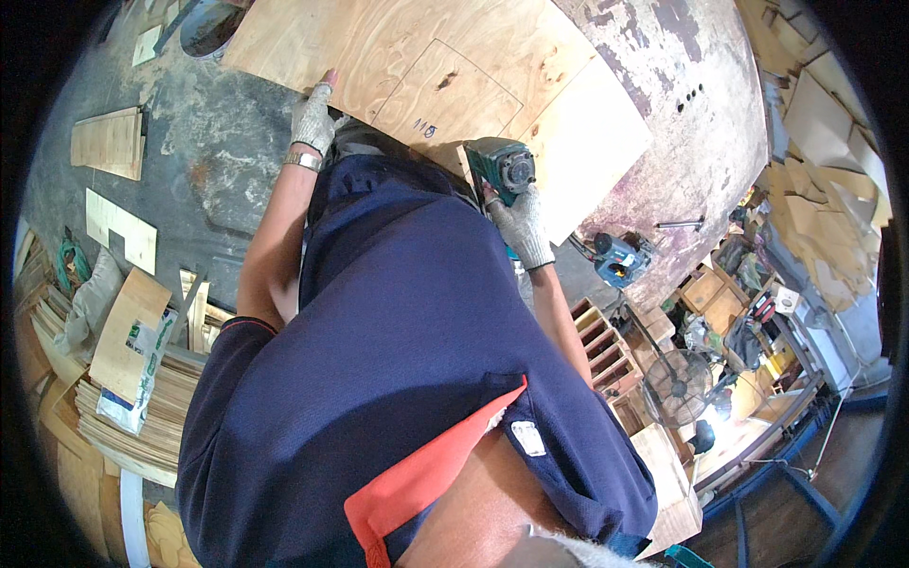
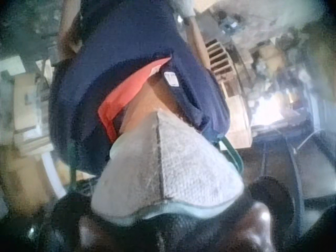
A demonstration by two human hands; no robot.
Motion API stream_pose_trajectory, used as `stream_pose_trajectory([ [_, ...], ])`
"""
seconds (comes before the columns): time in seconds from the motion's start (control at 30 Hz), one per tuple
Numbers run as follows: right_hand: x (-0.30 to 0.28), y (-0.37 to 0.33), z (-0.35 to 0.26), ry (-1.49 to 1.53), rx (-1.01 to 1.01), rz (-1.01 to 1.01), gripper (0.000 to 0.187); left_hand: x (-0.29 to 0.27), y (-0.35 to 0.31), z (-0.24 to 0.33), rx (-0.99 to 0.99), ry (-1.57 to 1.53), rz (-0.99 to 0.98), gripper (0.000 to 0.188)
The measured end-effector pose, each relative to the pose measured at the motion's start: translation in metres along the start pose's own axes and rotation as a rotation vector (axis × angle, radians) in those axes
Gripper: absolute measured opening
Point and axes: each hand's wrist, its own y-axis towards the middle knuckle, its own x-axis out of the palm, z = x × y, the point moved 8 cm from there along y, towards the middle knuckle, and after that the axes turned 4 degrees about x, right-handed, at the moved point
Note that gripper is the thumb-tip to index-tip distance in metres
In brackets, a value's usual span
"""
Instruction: The person aligns a small wooden template on a larger plywood sheet and marks the outline with a pen. They then use a hammer to tap a curved wooden piece into place on the sheet. Finally, they use a jigsaw to cut along the marked lines on the plywood.
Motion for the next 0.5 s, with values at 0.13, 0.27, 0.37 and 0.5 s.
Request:
stream_pose_trajectory([
  [0.13,-0.01,-0.01,-0.02,0.021,-0.069,0.088,0.035,0.0,0.005,0.002,0.029,0.023,0.002,0.068],
  [0.27,-0.02,-0.012,-0.041,0.223,-0.148,0.128,0.031,0.003,0.001,0.001,0.025,-0.031,0.009,0.066],
  [0.37,-0.019,0.002,-0.055,0.194,-0.169,0.086,0.03,0.007,-0.006,0.005,0.067,-0.078,0.014,0.066],
  [0.5,-0.005,0.026,-0.075,0.163,-0.179,0.011,0.032,0.004,-0.003,0.003,0.039,-0.055,0.036,0.064],
])
